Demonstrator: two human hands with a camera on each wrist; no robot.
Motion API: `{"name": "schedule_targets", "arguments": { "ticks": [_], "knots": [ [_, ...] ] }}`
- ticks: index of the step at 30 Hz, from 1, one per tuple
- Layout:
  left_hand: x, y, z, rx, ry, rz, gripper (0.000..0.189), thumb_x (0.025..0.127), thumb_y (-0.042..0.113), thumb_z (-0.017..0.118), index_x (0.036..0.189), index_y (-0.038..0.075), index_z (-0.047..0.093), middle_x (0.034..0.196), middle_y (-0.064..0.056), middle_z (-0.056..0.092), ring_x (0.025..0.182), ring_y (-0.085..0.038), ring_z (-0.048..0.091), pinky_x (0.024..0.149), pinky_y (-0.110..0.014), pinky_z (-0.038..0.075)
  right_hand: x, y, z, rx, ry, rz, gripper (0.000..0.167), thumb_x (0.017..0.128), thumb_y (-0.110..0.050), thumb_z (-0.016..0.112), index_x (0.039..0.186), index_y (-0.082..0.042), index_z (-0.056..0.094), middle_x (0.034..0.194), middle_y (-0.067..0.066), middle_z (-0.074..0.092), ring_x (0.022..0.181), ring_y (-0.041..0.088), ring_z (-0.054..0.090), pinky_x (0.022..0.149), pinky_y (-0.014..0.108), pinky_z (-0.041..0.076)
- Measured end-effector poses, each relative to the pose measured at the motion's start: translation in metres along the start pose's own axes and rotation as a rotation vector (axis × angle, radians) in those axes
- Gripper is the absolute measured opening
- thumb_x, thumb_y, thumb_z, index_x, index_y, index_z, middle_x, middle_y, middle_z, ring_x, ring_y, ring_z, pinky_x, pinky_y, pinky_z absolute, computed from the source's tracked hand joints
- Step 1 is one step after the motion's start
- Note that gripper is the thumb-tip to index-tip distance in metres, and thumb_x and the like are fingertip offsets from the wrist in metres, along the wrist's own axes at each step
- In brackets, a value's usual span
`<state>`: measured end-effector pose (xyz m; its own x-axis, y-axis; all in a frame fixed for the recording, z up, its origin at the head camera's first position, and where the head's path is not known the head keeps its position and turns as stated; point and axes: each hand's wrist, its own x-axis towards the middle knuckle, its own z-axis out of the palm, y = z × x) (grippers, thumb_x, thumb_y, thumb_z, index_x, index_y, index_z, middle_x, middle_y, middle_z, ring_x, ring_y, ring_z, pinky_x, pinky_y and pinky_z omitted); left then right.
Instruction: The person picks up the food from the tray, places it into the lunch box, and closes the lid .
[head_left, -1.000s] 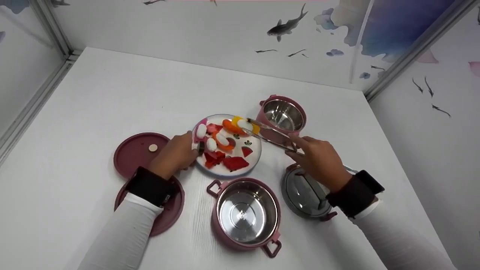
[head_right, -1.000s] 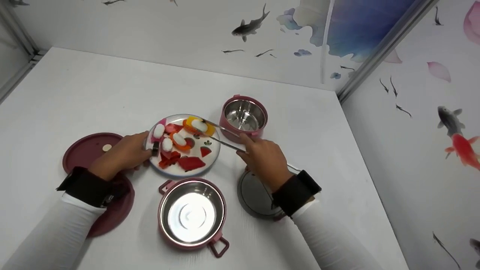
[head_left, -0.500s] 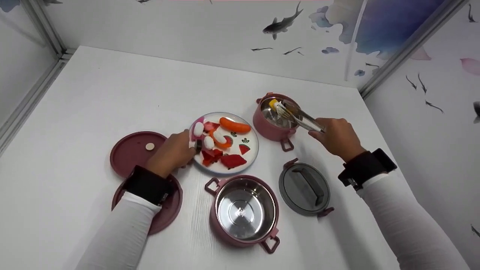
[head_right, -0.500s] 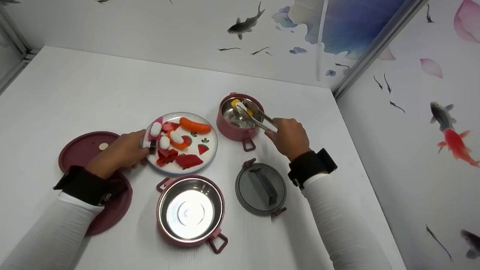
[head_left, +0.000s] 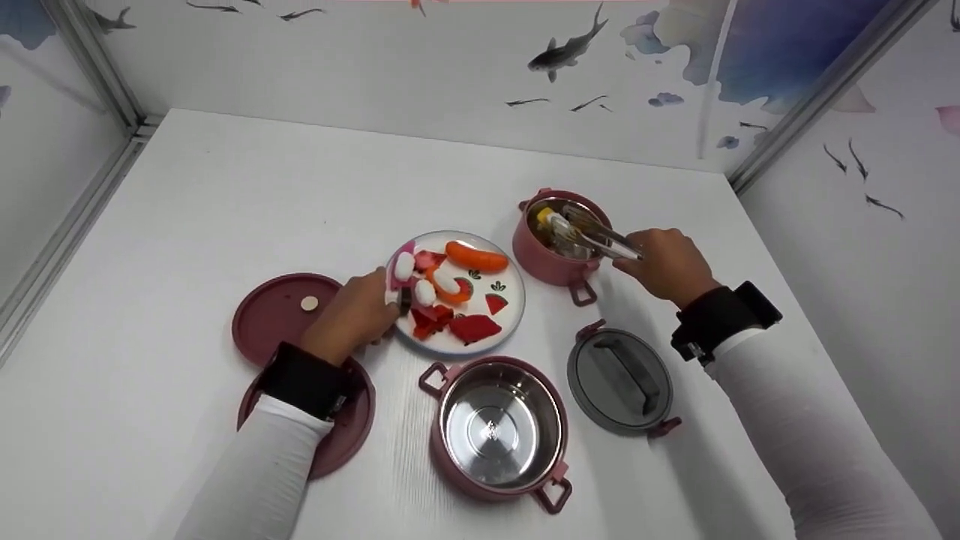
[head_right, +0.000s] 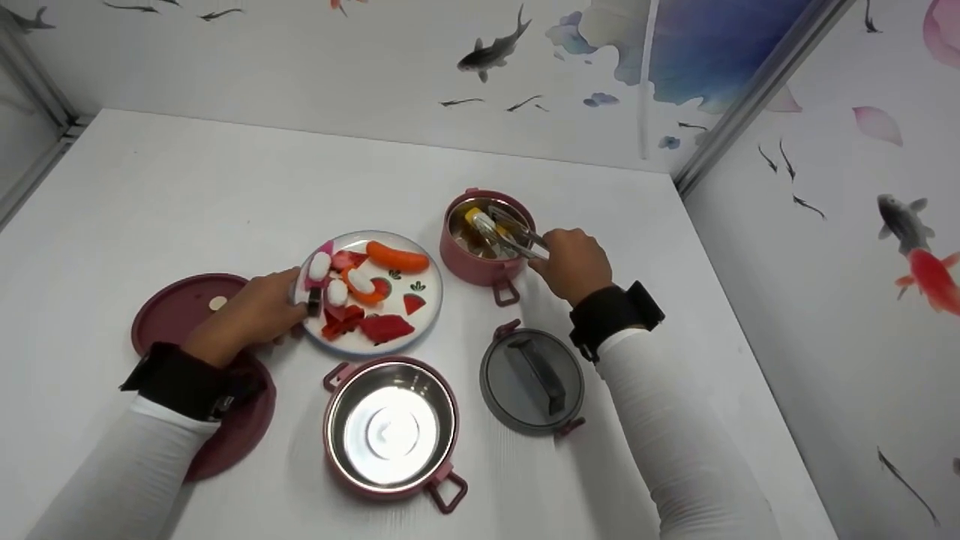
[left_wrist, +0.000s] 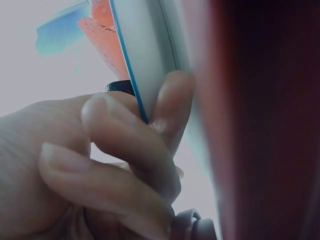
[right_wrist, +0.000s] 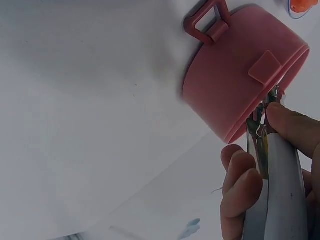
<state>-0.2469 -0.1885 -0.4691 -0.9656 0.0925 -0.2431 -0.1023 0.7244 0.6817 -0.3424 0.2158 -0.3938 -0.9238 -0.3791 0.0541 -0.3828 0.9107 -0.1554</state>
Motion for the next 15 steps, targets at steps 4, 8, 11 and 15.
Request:
{"name": "schedule_targets", "arguments": {
  "ticks": [4, 8, 11, 15],
  "knots": [
    [-0.003, -0.003, 0.001, 0.002, 0.018, -0.002, 0.032, 0.094, 0.013, 0.053, 0.125, 0.005, 0.052, 0.079, -0.011, 0.063, 0.051, -0.016, 0.058, 0.042, -0.026, 0.044, 0.000, -0.002, 0.001, -0.002, -0.001, -0.008, 0.029, 0.092, -0.022, 0.072, 0.103, 0.004, 0.071, 0.089, 0.020, 0.072, 0.073, 0.032, 0.065, 0.065, 0.049, 0.051],
    [-0.005, -0.005, 0.000, 0.013, 0.021, -0.016, 0.030, 0.094, 0.014, 0.053, 0.123, 0.005, 0.051, 0.081, -0.011, 0.063, 0.051, -0.017, 0.058, 0.042, -0.026, 0.044, 0.000, -0.002, 0.002, -0.003, -0.005, -0.025, 0.030, 0.091, -0.023, 0.072, 0.105, 0.004, 0.071, 0.091, 0.021, 0.073, 0.075, 0.033, 0.068, 0.065, 0.050, 0.052],
    [-0.004, -0.004, 0.001, 0.013, 0.020, -0.018, 0.029, 0.094, 0.014, 0.053, 0.121, 0.005, 0.051, 0.078, -0.010, 0.062, 0.051, -0.016, 0.058, 0.043, -0.027, 0.044, -0.003, 0.001, 0.001, 0.003, 0.007, -0.036, 0.029, 0.091, -0.022, 0.073, 0.105, 0.003, 0.071, 0.090, 0.021, 0.073, 0.074, 0.032, 0.067, 0.064, 0.050, 0.052],
    [-0.001, -0.001, 0.003, 0.001, 0.035, 0.034, 0.027, 0.093, 0.012, 0.053, 0.119, 0.005, 0.053, 0.072, -0.007, 0.061, 0.049, -0.016, 0.056, 0.044, -0.027, 0.044, -0.010, 0.005, -0.003, 0.009, 0.045, -0.021, 0.028, 0.091, -0.022, 0.073, 0.106, 0.002, 0.071, 0.087, 0.020, 0.072, 0.069, 0.029, 0.065, 0.060, 0.047, 0.051]
  ]
}}
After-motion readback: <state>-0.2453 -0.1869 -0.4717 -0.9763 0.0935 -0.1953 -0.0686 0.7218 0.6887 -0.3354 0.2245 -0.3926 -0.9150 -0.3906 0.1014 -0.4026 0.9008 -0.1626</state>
